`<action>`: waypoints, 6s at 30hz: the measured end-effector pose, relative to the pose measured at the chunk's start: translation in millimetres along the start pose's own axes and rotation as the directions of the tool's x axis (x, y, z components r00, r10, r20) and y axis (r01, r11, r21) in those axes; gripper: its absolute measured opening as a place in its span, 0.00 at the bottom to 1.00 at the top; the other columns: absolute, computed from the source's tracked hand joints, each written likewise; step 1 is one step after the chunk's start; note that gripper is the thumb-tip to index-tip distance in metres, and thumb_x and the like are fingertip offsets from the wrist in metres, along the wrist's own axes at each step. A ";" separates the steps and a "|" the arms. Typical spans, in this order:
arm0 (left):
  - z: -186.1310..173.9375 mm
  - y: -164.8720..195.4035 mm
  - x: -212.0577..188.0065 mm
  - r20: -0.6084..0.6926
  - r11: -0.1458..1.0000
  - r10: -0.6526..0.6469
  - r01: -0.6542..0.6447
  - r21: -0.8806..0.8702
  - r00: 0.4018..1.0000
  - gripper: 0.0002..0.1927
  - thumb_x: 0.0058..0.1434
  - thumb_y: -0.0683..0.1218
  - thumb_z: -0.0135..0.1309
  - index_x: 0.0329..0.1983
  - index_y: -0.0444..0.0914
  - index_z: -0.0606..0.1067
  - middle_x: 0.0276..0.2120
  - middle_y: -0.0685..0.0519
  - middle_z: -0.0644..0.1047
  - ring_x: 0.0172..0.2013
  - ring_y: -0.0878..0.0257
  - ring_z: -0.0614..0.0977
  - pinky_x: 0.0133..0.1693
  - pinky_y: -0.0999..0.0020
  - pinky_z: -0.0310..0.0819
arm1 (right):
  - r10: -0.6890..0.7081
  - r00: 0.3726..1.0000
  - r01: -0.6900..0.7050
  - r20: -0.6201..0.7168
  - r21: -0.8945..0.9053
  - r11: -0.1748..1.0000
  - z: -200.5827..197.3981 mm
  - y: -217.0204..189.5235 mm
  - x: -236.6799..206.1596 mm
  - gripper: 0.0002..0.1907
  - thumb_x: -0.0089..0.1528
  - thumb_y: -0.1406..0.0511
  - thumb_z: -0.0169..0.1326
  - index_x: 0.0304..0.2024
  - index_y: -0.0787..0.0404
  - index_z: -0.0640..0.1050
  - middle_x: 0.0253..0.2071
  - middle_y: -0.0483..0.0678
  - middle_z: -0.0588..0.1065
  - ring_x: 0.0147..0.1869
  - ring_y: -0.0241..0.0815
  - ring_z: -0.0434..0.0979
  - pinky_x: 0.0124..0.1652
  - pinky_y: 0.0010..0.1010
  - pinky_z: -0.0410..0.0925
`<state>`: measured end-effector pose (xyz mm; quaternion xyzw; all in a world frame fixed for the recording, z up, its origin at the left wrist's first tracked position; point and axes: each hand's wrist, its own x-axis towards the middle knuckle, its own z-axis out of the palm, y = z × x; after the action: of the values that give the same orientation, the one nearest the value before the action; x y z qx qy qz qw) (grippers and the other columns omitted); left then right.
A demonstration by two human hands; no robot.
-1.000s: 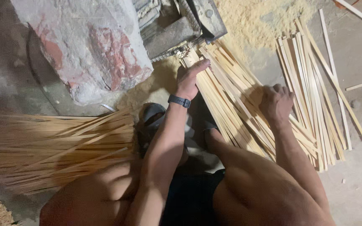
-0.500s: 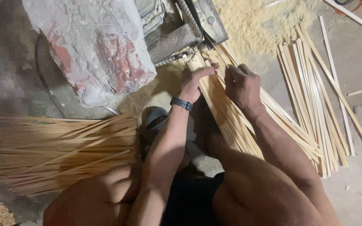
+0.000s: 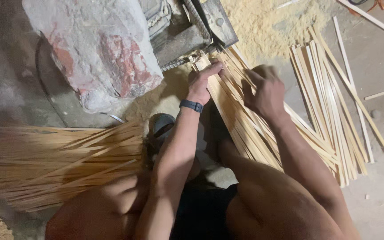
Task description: The person sits on the floor and repeatedly pushes thin wooden sticks through a sharpening machine to shape their ends. They gather the processed sticks into a bundle and secure them with a rubber band.
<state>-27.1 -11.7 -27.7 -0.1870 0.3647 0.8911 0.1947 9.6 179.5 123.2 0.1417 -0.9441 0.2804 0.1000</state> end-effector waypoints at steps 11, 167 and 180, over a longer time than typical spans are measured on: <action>-4.3 9.8 -10.2 0.067 1.000 0.016 -0.017 0.005 0.998 0.20 0.57 0.38 0.55 0.54 0.31 0.78 0.46 0.45 0.81 0.45 0.56 0.83 0.50 0.61 0.79 | 0.035 0.996 -0.023 -0.077 0.154 0.988 38.9 5.2 6.4 0.07 0.68 0.71 0.55 0.33 0.65 0.79 0.26 0.55 0.73 0.22 0.49 0.73 0.23 0.39 0.67; -26.4 -22.7 -4.6 -0.093 0.981 0.011 0.007 0.194 0.996 0.22 0.65 0.44 0.63 0.54 0.23 0.76 0.55 0.39 0.75 0.52 0.54 0.76 0.53 0.58 0.70 | 0.049 0.986 -0.022 -0.162 0.163 0.986 34.4 -14.0 15.8 0.02 0.65 0.70 0.63 0.41 0.60 0.85 0.32 0.54 0.76 0.30 0.50 0.78 0.30 0.39 0.71; -16.1 -21.3 -0.2 -0.069 0.949 -0.055 0.073 0.308 0.996 0.32 0.57 0.48 0.69 0.60 0.26 0.73 0.62 0.33 0.76 0.67 0.53 0.72 0.69 0.63 0.51 | -0.087 0.989 0.086 -0.119 -0.017 0.996 0.6 3.4 -10.8 0.05 0.59 0.72 0.58 0.37 0.67 0.83 0.32 0.56 0.77 0.32 0.53 0.77 0.32 0.39 0.71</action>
<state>-13.6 -9.4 -50.6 -0.1921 0.4995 0.8101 0.2396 18.5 184.2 118.0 0.1647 -0.9309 0.2784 0.1695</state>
